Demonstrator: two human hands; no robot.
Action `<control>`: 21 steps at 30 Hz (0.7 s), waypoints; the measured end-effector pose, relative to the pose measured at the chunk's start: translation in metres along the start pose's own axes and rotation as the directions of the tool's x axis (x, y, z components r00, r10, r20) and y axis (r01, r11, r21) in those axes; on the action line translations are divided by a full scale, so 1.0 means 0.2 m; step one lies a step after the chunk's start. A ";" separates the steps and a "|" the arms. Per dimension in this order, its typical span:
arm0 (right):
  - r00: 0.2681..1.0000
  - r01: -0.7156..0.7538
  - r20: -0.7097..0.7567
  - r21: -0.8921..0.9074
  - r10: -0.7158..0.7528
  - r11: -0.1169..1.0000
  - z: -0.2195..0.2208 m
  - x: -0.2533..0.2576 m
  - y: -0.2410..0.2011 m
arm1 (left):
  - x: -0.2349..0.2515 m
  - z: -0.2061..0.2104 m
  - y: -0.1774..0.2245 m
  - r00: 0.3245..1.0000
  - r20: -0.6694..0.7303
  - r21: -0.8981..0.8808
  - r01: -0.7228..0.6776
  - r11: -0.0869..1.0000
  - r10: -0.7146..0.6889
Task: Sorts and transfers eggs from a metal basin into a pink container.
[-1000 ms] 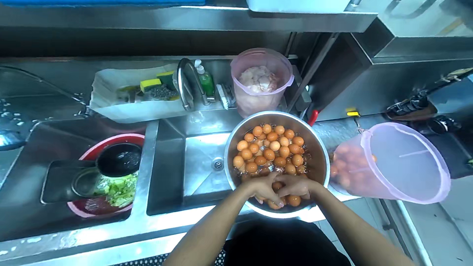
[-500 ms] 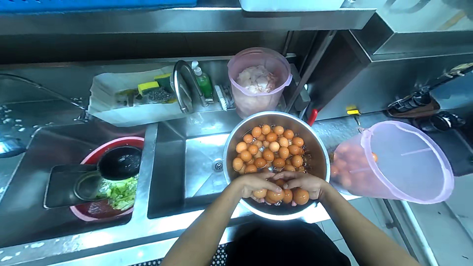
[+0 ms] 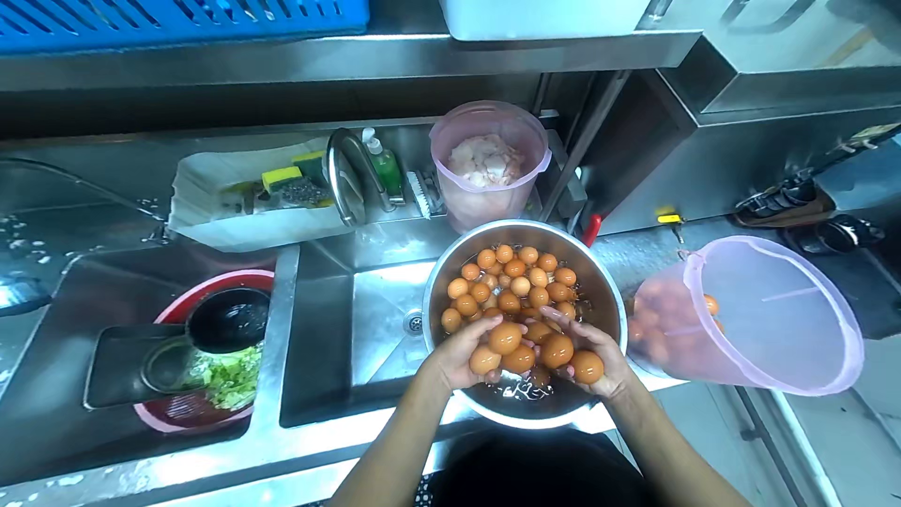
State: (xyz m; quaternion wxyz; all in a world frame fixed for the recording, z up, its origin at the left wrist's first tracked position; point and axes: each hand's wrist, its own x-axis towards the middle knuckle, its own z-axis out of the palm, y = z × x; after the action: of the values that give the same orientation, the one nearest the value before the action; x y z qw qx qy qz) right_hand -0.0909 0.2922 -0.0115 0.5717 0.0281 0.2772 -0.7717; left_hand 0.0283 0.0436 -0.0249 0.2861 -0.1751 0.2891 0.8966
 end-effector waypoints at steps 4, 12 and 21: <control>0.994 0.112 -0.001 0.179 -0.114 0.977 0.05 -0.01 0.04 | -0.05 0.04 -0.02 0.993 0.006 -0.142 -0.118 0.983 0.120; 0.994 0.089 0.031 0.285 -0.101 0.955 0.11 -0.02 0.10 | -0.17 0.03 -0.04 0.968 0.009 -0.331 -0.235 0.914 0.252; 0.972 0.134 0.160 0.216 -0.170 0.967 0.26 -0.10 -0.01 | -0.22 0.10 -0.11 0.930 -0.003 -0.452 -0.329 0.829 0.367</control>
State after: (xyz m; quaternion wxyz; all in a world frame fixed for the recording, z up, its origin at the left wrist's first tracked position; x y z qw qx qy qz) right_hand -0.0726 0.2860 0.0397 0.5271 -0.0035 0.1463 -0.8371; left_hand 0.0721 0.0520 0.0023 0.0820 -0.1425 0.0912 0.9822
